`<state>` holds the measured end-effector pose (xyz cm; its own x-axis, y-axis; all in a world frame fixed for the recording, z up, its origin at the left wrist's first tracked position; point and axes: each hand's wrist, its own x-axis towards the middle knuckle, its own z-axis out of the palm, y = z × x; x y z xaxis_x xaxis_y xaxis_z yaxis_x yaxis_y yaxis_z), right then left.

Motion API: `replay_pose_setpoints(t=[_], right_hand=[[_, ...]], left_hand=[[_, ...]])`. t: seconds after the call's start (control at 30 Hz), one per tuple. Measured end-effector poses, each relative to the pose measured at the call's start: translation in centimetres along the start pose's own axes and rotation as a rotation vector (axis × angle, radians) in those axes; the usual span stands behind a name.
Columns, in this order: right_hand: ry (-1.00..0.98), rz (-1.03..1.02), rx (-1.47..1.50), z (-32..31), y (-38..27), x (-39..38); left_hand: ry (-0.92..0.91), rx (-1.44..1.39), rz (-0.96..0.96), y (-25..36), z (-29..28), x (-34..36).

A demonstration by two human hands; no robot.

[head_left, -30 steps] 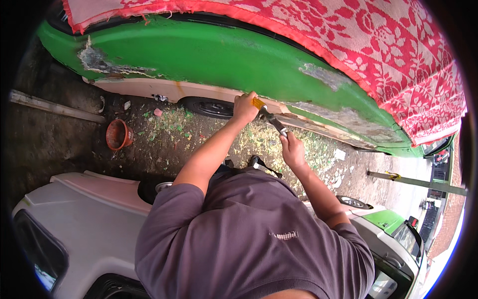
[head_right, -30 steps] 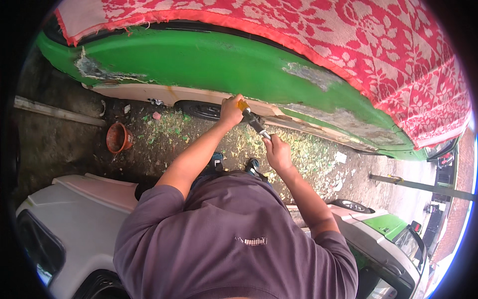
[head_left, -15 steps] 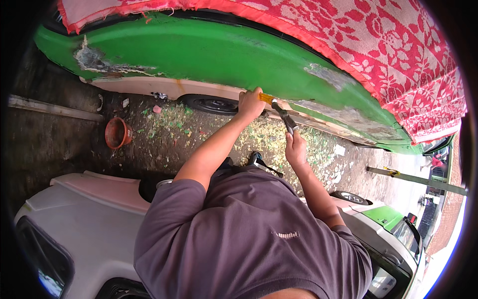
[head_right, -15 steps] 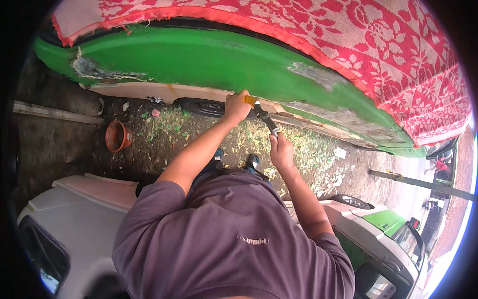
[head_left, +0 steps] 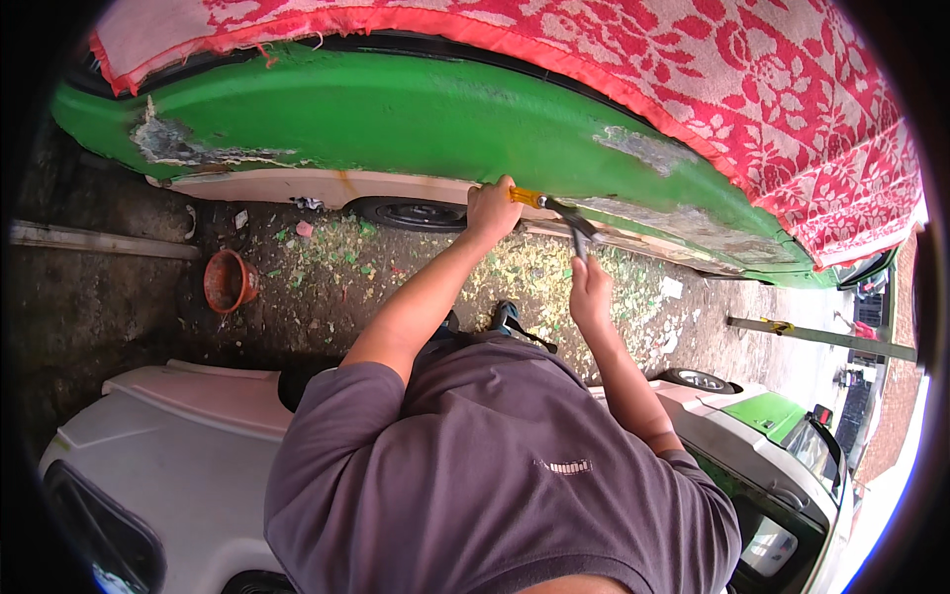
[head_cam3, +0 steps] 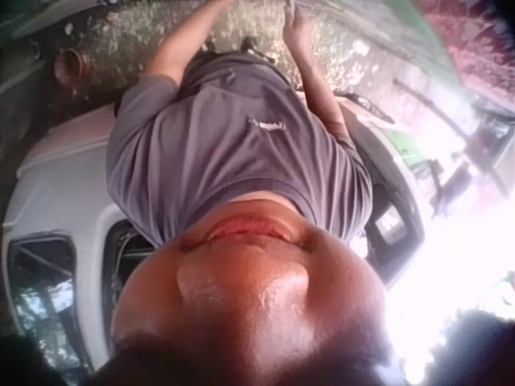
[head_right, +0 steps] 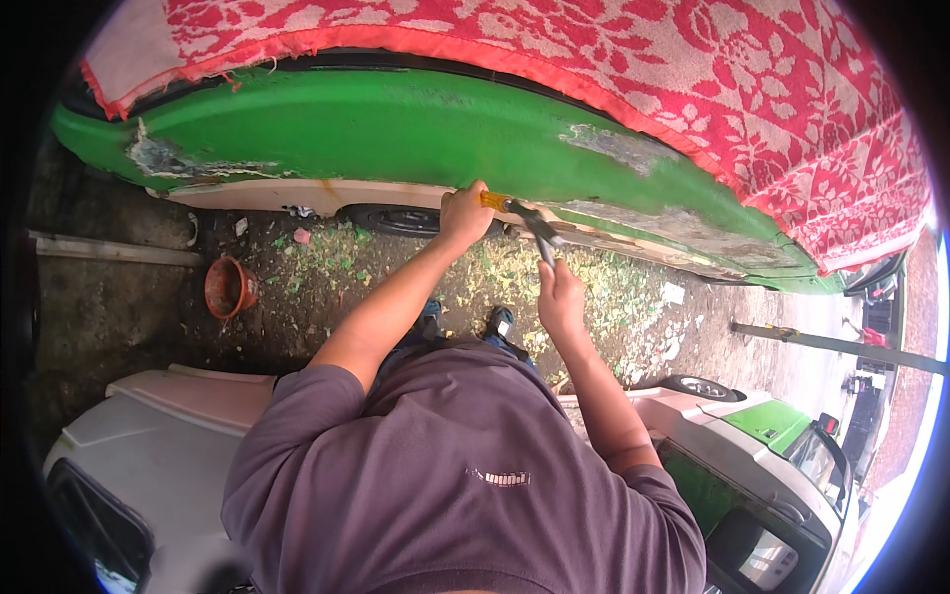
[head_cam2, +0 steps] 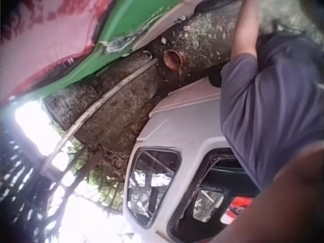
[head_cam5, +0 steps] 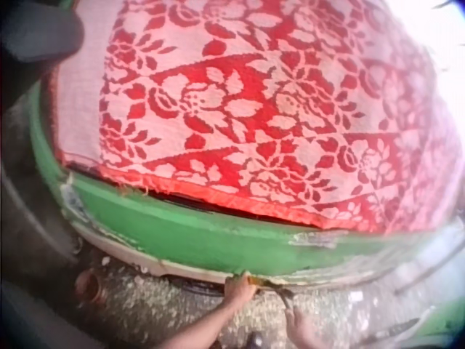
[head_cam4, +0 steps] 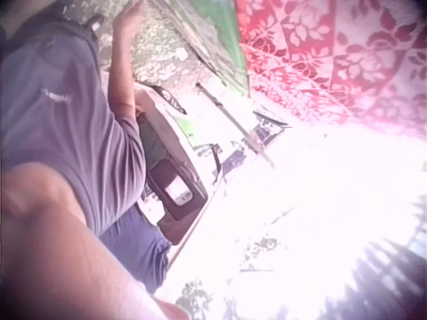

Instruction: The person uses a hammer and a yellow-handled chisel to chip away at a green vehicle panel, removing material from the surface. The work is performed in a cluttered outdoor area with a white van and a red patterned cloth visible nearby.

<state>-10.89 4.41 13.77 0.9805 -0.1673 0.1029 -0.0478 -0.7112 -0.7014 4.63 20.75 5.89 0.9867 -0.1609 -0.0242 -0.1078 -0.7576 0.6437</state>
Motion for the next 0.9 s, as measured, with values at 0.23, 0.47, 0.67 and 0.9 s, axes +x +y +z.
replay_pose_setpoints(t=[0.23, 0.47, 0.67, 0.9], right_hand=[[0.022, 0.071, -0.011, 0.4, -0.1, 1.6], [0.076, 0.079, 0.06, 0.6, 0.0, 2.1], [0.107, 0.097, 0.148, 0.0, 0.0, 2.9], [-0.006, 0.112, 0.041, 1.1, 0.4, 3.0]], left_hand=[[0.012, 0.015, 0.006, 0.0, -0.4, 0.8], [-0.045, 0.031, -0.011, 0.0, -0.6, 0.8], [-0.003, -0.009, -0.002, 0.1, -0.9, 1.5], [0.035, -0.038, -0.12, -2.7, 1.2, 1.1]])
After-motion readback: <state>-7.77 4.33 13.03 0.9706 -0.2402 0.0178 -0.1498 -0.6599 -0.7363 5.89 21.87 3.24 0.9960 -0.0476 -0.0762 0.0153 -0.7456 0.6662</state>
